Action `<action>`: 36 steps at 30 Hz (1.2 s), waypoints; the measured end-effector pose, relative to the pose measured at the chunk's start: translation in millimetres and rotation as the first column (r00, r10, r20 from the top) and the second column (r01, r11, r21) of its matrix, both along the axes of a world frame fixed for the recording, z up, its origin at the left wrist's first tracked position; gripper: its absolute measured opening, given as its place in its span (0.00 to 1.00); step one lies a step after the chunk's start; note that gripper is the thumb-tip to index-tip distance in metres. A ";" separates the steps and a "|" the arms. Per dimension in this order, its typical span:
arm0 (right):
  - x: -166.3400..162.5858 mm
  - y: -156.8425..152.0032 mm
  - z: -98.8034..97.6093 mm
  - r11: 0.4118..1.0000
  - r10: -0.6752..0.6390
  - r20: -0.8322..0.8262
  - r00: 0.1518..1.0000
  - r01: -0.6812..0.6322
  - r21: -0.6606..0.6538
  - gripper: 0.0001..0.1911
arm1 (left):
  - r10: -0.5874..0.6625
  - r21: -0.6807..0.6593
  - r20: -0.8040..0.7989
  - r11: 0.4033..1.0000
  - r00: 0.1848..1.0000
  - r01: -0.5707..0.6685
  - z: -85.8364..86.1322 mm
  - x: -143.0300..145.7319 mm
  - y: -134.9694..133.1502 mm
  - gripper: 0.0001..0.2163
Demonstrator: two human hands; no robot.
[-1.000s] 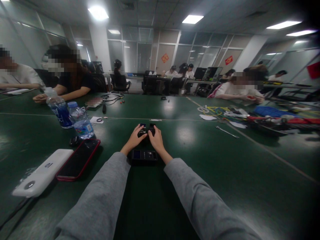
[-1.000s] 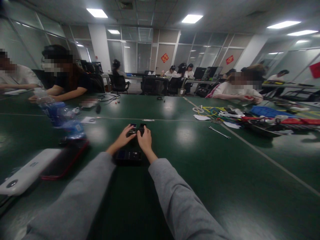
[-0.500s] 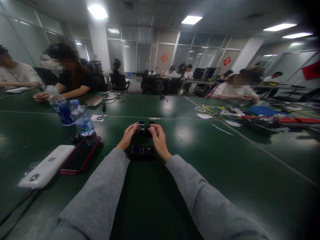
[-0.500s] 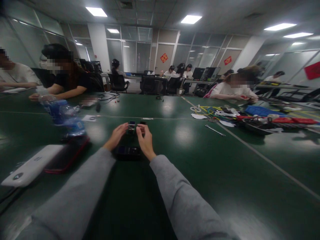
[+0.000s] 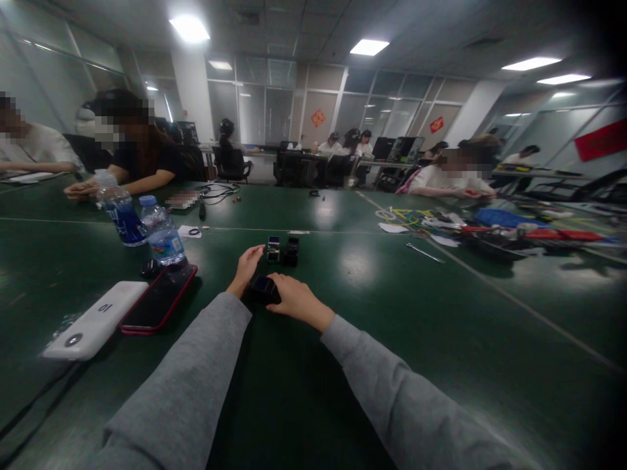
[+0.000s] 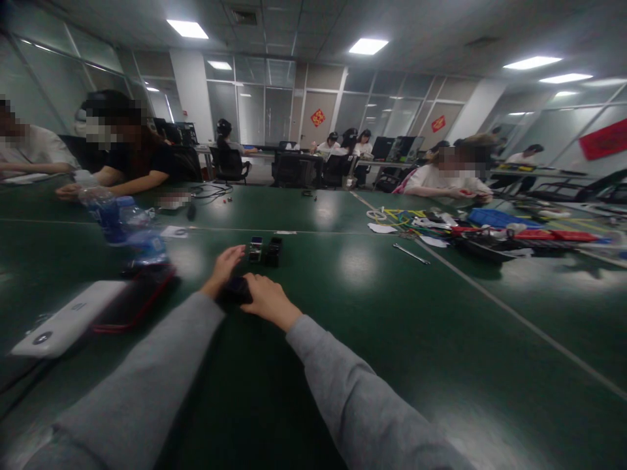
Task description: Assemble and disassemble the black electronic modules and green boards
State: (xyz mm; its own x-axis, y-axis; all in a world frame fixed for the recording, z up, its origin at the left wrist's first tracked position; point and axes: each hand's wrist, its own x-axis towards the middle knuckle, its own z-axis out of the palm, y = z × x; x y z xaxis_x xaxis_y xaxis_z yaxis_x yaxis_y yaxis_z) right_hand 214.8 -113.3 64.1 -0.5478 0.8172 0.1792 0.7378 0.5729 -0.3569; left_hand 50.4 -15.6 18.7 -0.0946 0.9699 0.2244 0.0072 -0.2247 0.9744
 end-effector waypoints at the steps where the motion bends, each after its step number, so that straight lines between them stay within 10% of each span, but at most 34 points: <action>1: -5.5 -2.1 -3.1 0.998 -0.057 0.017 0.998 0.057 0.035 0.33 | 0.004 0.010 -0.016 1.000 1.000 -0.004 -0.3 -0.1 0.6 0.17; 10: -15.0 11.9 -30.0 0.908 -0.359 -0.082 0.930 0.369 0.200 0.29 | 0.166 0.121 -0.275 0.983 0.947 -0.137 -10.5 -4.1 -0.9 0.13; 27: -0.8 23.0 -31.2 0.909 -0.368 -0.147 0.918 0.388 0.153 0.30 | -0.122 0.025 -0.403 0.989 0.907 0.144 2.4 4.2 -17.1 0.24; 32: 7.9 35.2 -22.8 0.953 -0.302 -0.356 0.884 0.268 -0.144 0.20 | -0.038 0.125 -0.384 0.988 0.922 0.093 6.1 4.0 -19.6 0.21; 36: 12.6 51.4 -32.6 0.881 -0.350 -0.608 0.713 0.031 -0.472 0.22 | 0.005 0.147 -0.272 0.989 0.962 0.036 9.3 3.8 -20.2 0.21</action>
State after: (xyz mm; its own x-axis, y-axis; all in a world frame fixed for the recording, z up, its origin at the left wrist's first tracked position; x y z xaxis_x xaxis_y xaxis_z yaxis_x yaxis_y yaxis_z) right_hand 227.4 -61.9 31.6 -0.2398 0.9688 0.0619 0.2935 0.1331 -0.9466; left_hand 54.2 -35.8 28.0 0.0043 0.9243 0.3815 0.2614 -0.3693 0.8918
